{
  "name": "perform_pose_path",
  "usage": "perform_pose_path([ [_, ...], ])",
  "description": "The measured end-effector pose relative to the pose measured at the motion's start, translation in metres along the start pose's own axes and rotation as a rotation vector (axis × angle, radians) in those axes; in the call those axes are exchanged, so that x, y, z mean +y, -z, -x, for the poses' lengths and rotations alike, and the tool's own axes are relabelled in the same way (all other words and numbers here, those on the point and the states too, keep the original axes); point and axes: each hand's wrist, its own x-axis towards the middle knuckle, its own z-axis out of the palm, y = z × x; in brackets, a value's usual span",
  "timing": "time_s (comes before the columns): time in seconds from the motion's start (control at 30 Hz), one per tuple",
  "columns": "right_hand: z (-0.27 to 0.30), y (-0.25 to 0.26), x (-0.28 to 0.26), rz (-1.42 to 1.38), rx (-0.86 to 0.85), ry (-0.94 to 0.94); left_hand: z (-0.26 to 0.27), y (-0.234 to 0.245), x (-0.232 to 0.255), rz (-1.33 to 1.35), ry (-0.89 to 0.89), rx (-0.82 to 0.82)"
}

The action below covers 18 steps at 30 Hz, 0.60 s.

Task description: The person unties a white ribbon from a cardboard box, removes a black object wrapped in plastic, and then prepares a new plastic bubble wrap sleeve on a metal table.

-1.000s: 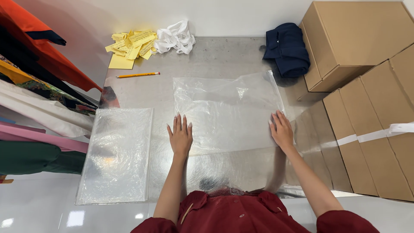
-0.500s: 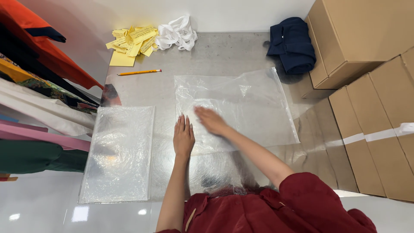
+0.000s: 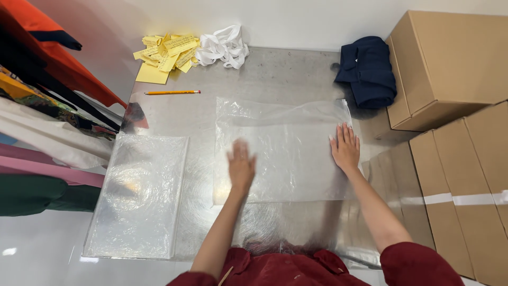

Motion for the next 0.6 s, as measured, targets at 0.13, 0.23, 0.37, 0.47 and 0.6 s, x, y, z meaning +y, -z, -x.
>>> perform_pose_path([
  [0.13,0.000,0.004,-0.002,-0.016,-0.024,-0.018,-0.041,-0.018,0.039,-0.012,-0.285,-0.303],
  [0.23,0.000,0.008,-0.005,-0.009,-0.026,-0.037,-0.083,-0.026,0.040,-0.160,-0.308,-0.406],
  [0.37,0.001,0.014,-0.009,-0.021,-0.040,-0.064,-0.137,-0.049,-0.006,-0.240,-0.180,-0.357],
  [0.47,0.001,0.013,-0.010,-0.015,-0.038,-0.068,-0.159,-0.027,-0.045,-0.302,0.000,-0.301],
  [0.6,-0.008,0.013,-0.027,-0.038,0.028,-0.124,-0.164,-0.001,-0.068,-0.254,0.116,-0.266],
])
